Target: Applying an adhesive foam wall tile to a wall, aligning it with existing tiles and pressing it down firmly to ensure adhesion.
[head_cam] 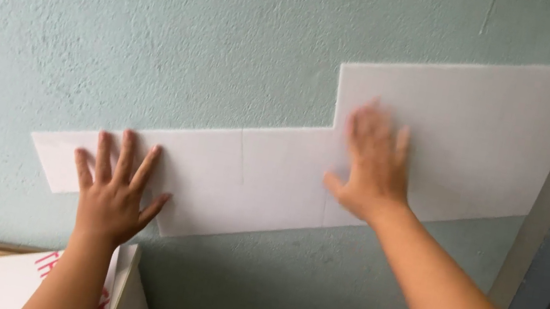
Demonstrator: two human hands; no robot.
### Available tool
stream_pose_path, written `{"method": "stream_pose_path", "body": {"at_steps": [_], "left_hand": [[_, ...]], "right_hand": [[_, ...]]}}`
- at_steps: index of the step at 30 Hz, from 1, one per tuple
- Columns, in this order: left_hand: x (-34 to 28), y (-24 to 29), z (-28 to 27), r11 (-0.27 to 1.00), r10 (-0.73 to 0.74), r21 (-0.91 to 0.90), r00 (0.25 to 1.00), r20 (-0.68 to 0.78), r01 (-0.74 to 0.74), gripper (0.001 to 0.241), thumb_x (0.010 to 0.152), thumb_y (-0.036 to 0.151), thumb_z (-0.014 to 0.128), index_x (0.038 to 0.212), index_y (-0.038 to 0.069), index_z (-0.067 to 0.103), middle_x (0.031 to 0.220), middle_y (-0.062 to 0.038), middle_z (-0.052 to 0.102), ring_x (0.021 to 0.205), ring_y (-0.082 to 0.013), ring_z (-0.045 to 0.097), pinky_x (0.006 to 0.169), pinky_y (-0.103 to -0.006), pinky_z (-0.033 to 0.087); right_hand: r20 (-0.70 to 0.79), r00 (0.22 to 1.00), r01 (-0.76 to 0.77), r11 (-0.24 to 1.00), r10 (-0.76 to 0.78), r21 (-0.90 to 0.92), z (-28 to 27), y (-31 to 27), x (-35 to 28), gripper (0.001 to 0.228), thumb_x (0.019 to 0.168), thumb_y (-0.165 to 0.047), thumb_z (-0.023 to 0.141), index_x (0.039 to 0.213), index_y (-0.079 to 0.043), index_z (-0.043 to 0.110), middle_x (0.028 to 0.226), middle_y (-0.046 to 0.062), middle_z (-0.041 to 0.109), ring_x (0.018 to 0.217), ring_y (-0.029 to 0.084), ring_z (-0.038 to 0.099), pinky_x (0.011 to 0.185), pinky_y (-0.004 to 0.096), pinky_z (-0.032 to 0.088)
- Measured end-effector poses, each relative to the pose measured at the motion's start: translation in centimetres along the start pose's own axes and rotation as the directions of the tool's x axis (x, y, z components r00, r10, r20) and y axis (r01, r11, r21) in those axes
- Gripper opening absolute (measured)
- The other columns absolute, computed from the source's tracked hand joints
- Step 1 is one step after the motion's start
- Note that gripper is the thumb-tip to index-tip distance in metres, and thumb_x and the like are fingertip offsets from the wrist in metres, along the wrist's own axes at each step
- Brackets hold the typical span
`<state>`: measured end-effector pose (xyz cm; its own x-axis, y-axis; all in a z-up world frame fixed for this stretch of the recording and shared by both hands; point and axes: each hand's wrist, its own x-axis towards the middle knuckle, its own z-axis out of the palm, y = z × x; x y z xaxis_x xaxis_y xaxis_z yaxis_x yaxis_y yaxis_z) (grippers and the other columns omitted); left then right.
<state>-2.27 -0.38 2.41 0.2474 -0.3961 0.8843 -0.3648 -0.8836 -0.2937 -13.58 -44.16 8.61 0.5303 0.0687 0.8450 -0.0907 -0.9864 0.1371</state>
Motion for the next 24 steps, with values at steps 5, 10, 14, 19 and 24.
{"method": "stream_pose_path", "body": {"at_steps": [5, 10, 14, 19, 24], "left_hand": [[0.8, 0.8, 1.1, 0.999, 0.02, 0.035, 0.978, -0.206, -0.013, 0.073, 0.095, 0.058, 0.061, 0.161, 0.027, 0.052, 0.172, -0.022, 0.047, 0.158, -0.0569, 0.037, 0.117, -0.081, 0.031], [2.4, 2.2, 2.8, 0.998, -0.064, 0.001, 0.958, -0.281, 0.067, 0.061, 0.096, 0.056, 0.068, 0.144, 0.017, 0.067, 0.172, -0.018, 0.047, 0.162, -0.0523, 0.039, 0.123, -0.0744, 0.032], [8.7, 7.8, 0.7, 0.986, -0.168, -0.058, 0.927, -0.334, 0.158, 0.078, 0.088, 0.056, 0.075, 0.144, 0.008, 0.052, 0.154, -0.024, 0.044, 0.15, -0.0522, 0.041, 0.13, -0.0671, 0.031], [18.5, 21.3, -0.2, 0.972, -0.015, -0.222, 0.931, -0.364, -0.071, 0.098, 0.072, 0.04, 0.092, 0.156, 0.01, 0.052, 0.17, -0.038, 0.031, 0.159, -0.0608, 0.025, 0.128, -0.0714, 0.02], [24.1, 35.1, 1.3, 0.967, 0.195, -0.122, 0.956, -0.221, -0.225, 0.084, 0.093, 0.063, 0.055, 0.171, 0.038, 0.038, 0.18, -0.009, 0.029, 0.166, -0.0411, 0.023, 0.128, -0.0717, 0.014]], "right_hand": [[0.187, 0.982, -0.022, 1.0, 0.022, -0.002, 2.2, 0.7, 0.0, 0.141, 0.064, -0.064, 0.081, 0.174, -0.01, 0.011, 0.182, 0.018, 0.01, 0.165, 0.04, 0.013, 0.125, 0.064, 0.022], [0.23, 0.973, -0.003, 0.998, -0.012, 0.065, 0.6, 2.0, 0.6, 0.148, 0.066, -0.073, 0.085, 0.175, -0.013, 0.004, 0.183, 0.016, 0.004, 0.166, 0.038, 0.006, 0.127, 0.057, 0.017], [0.475, 0.876, -0.034, 0.969, -0.089, 0.244, -2.4, 4.1, 1.7, 0.131, 0.073, -0.057, 0.08, 0.176, -0.016, 0.011, 0.184, 0.012, 0.004, 0.169, 0.035, 0.007, 0.13, 0.061, 0.021], [0.652, 0.743, -0.288, 0.809, -0.148, 0.512, -8.1, 11.3, 3.5, 0.071, 0.087, -0.045, 0.073, 0.156, -0.036, 0.059, 0.178, -0.013, 0.034, 0.164, 0.014, 0.033, 0.13, 0.046, 0.035], [0.35, 0.928, -0.177, 0.977, 0.127, 0.116, -5.0, 19.8, 3.1, 0.118, 0.083, -0.054, 0.079, 0.176, -0.024, 0.013, 0.182, 0.02, 0.007, 0.167, 0.04, 0.014, 0.124, 0.077, 0.016]]}}
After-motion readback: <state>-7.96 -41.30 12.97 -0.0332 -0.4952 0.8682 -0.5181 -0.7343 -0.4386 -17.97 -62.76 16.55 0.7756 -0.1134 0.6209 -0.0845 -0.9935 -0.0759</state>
